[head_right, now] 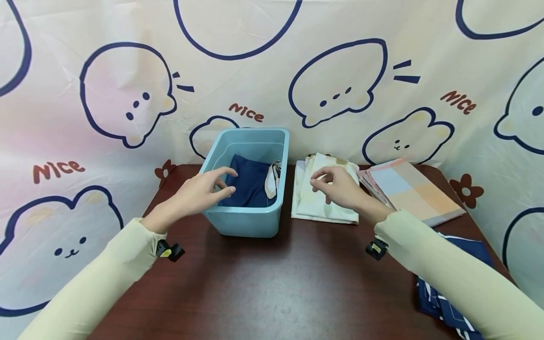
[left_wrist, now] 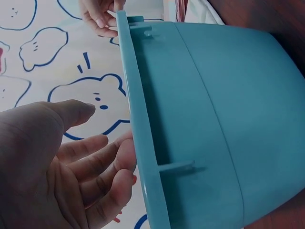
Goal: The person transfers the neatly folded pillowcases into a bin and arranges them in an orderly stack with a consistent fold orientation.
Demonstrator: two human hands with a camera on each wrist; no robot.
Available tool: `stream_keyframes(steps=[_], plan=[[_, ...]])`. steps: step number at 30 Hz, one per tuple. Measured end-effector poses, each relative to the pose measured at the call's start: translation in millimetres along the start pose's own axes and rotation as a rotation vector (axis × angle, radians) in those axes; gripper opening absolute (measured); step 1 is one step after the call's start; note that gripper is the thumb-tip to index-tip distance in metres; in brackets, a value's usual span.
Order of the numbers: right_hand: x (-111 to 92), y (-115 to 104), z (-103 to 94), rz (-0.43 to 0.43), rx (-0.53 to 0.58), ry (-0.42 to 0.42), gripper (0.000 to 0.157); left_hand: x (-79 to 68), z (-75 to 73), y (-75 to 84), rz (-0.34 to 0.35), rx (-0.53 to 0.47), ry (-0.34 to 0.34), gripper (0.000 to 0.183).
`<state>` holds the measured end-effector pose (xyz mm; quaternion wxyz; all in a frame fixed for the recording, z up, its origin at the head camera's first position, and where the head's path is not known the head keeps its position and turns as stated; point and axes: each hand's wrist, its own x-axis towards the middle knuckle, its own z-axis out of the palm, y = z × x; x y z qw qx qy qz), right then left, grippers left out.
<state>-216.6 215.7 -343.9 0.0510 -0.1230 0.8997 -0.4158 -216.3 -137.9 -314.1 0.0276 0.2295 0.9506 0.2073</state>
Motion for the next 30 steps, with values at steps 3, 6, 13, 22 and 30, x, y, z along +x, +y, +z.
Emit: stream_keyframes(steps=[3, 6, 13, 22, 30], plan=[[-4, 1, -1.0, 0.008, 0.011, -0.003, 0.023, -1.9, 1.5, 2.4, 0.006, 0.002, 0.001, 0.042], [-9, 1, -2.6, 0.014, -0.001, -0.004, 0.025, -4.3, 2.1, 4.9, 0.009, 0.003, 0.006, 0.043], [-21, 2, -7.4, 0.024, -0.052, 0.005, 0.027, -8.7, 1.4, 10.8, 0.013, -0.01, 0.007, 0.045], [-28, 10, -10.1, -0.037, 0.029, -0.004, 0.027, -14.1, 3.0, 20.9, 0.026, -0.049, -0.013, 0.044], [-30, 14, -11.2, -0.04, 0.081, -0.032, 0.027, -18.0, 8.4, 29.4, 0.072, -0.055, -0.037, 0.044]])
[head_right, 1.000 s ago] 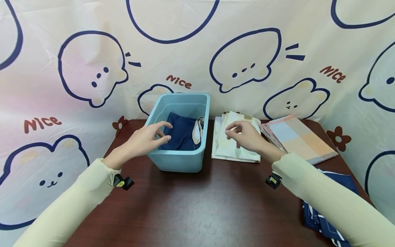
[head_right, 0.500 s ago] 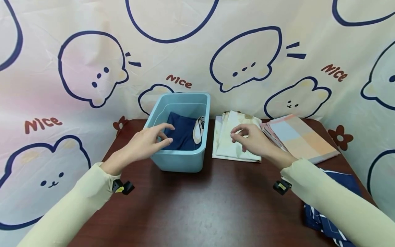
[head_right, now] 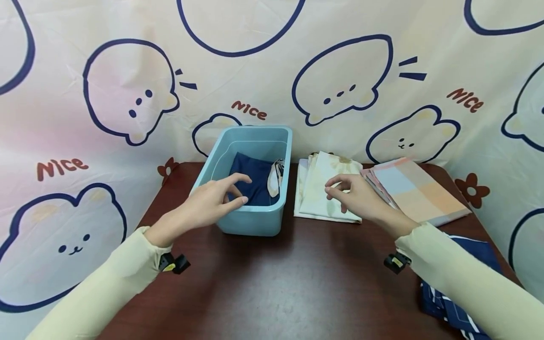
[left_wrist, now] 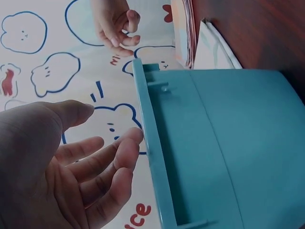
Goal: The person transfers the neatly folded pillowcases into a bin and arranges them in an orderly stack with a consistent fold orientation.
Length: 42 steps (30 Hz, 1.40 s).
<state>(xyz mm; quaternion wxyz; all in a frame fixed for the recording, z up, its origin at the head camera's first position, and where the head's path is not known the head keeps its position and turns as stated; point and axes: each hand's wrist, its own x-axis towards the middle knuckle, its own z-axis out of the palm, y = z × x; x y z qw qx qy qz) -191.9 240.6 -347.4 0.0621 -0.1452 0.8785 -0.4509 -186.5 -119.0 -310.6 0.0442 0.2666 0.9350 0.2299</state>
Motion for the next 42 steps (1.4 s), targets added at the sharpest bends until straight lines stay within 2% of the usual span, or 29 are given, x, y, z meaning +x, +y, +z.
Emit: stream_keyframes(steps=[10, 18, 28, 42], plan=[[-1, 3, 0.2, 0.03, -0.006, -0.003, 0.027, 2.0, 6.8, 11.9, 0.069, -0.037, -0.006, 0.036], [-4, 6, -4.3, 0.039, -0.018, -0.009, 0.029, 1.6, 13.6, 22.4, 0.099, -0.03, -0.013, 0.036], [-11, 18, -15.1, 0.036, -0.024, 0.013, 0.031, 3.7, 22.3, 35.0, 0.114, -0.081, -0.016, 0.037], [-15, 40, -23.2, 0.034, -0.043, 0.04, 0.03, 8.9, 39.1, 50.3, 0.148, -0.068, -0.092, 0.036]])
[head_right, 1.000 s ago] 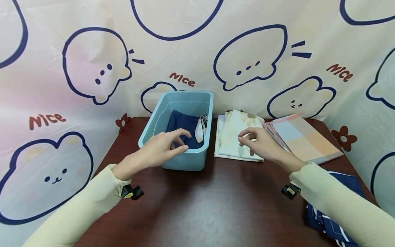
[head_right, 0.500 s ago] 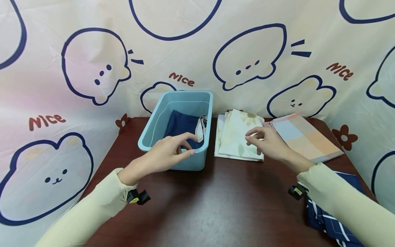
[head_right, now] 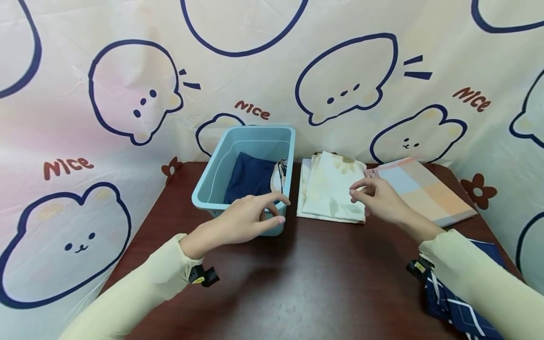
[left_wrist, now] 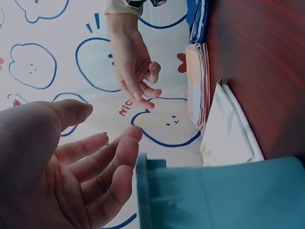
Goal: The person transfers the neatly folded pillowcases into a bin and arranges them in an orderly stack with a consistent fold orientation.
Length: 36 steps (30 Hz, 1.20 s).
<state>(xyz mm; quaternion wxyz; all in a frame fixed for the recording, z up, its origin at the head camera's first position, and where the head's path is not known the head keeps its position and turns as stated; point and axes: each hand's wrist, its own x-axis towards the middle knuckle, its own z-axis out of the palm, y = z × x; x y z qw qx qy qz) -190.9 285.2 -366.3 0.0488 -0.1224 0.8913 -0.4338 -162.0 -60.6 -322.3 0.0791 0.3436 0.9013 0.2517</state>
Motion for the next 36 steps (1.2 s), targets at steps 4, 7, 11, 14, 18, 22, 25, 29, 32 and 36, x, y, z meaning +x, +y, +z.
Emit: stream_keyframes(steps=[4, 7, 11, 14, 18, 22, 25, 29, 32, 36], plan=[[0, 6, -0.1, 0.008, -0.016, 0.013, 0.03, 3.2, 7.0, 2.8, 0.009, 0.024, -0.023, 0.036], [-1, 8, -0.1, 0.012, -0.026, 0.019, 0.03, 5.3, 11.4, 5.1, 0.024, 0.034, -0.035, 0.035], [-1, 10, -0.1, 0.021, -0.037, 0.021, 0.031, 7.3, 16.5, 7.6, 0.052, 0.037, -0.047, 0.035], [0, 11, 0.1, 0.031, -0.046, 0.018, 0.033, 8.7, 21.6, 8.2, 0.079, 0.051, -0.055, 0.035], [1, 13, 0.1, 0.046, -0.055, 0.013, 0.035, 10.2, 28.8, 9.0, 0.118, 0.087, -0.065, 0.033], [2, 19, 0.0, 0.068, -0.059, 0.005, 0.036, 12.0, 35.5, 10.5, 0.13, 0.079, -0.087, 0.033], [3, 23, -0.2, 0.093, -0.067, -0.01, 0.038, 14.7, 41.4, 11.4, 0.119, 0.062, -0.122, 0.034], [4, 27, -0.9, 0.108, -0.077, -0.023, 0.04, 18.5, 50.6, 12.0, 0.096, 0.053, -0.168, 0.037], [4, 30, -1.9, 0.11, -0.075, -0.025, 0.04, 21.3, 58.0, 11.9, 0.079, 0.05, -0.188, 0.038], [6, 34, -3.8, 0.122, -0.071, -0.034, 0.042, 25.1, 67.4, 11.5, 0.064, 0.068, -0.198, 0.039]])
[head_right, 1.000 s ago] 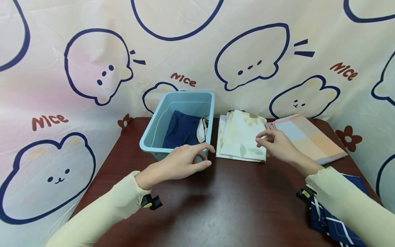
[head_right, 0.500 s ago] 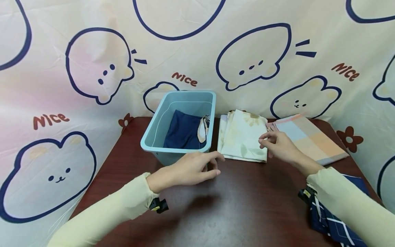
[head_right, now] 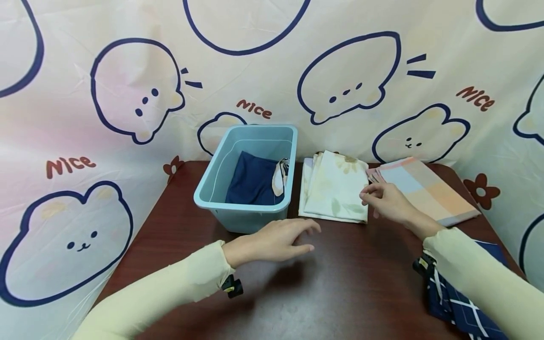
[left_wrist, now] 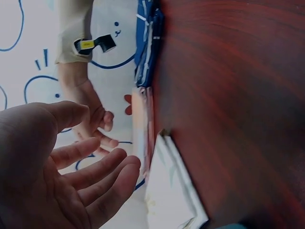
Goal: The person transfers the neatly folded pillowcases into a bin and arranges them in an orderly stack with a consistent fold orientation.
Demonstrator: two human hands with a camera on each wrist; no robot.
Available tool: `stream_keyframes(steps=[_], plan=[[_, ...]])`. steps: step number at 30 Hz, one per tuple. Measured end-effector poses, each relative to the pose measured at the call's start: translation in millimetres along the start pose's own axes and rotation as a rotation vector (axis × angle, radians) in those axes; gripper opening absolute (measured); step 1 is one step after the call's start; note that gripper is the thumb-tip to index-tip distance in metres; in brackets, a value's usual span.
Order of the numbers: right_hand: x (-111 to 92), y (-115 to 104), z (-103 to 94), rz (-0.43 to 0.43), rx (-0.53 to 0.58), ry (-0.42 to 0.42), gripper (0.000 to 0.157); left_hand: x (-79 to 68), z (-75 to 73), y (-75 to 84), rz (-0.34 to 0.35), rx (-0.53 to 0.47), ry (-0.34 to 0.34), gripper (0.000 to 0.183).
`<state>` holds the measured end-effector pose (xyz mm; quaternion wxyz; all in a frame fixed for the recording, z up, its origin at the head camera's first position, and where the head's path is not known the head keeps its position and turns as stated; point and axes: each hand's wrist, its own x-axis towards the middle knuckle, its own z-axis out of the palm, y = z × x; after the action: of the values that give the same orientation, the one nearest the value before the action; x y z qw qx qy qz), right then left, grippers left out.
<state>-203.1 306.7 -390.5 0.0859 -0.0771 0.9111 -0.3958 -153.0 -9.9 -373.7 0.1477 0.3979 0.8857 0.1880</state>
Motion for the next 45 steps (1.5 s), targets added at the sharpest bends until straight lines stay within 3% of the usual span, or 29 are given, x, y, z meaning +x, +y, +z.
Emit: stream_keyframes(steps=[10, 19, 26, 37, 45], plan=[[9, 12, -3.1, 0.014, -0.009, -0.009, 0.041, 13.3, 16.4, -2.3, -0.028, -0.006, 0.026, 0.038], [14, 16, -4.6, 0.068, -0.014, -0.035, 0.046, 29.0, 23.0, -10.0, -0.048, -0.184, 0.057, 0.04], [18, 21, -2.6, 0.102, -0.023, -0.078, 0.051, 37.6, 27.8, -11.0, -0.082, -0.231, 0.09, 0.041], [24, 27, -1.9, 0.131, -0.058, -0.081, 0.059, 55.1, 33.4, -14.8, -0.159, -0.306, 0.157, 0.045], [29, 33, 1.1, 0.136, -0.054, -0.091, 0.059, 65.2, 41.2, -17.2, -0.253, -0.391, 0.21, 0.043]])
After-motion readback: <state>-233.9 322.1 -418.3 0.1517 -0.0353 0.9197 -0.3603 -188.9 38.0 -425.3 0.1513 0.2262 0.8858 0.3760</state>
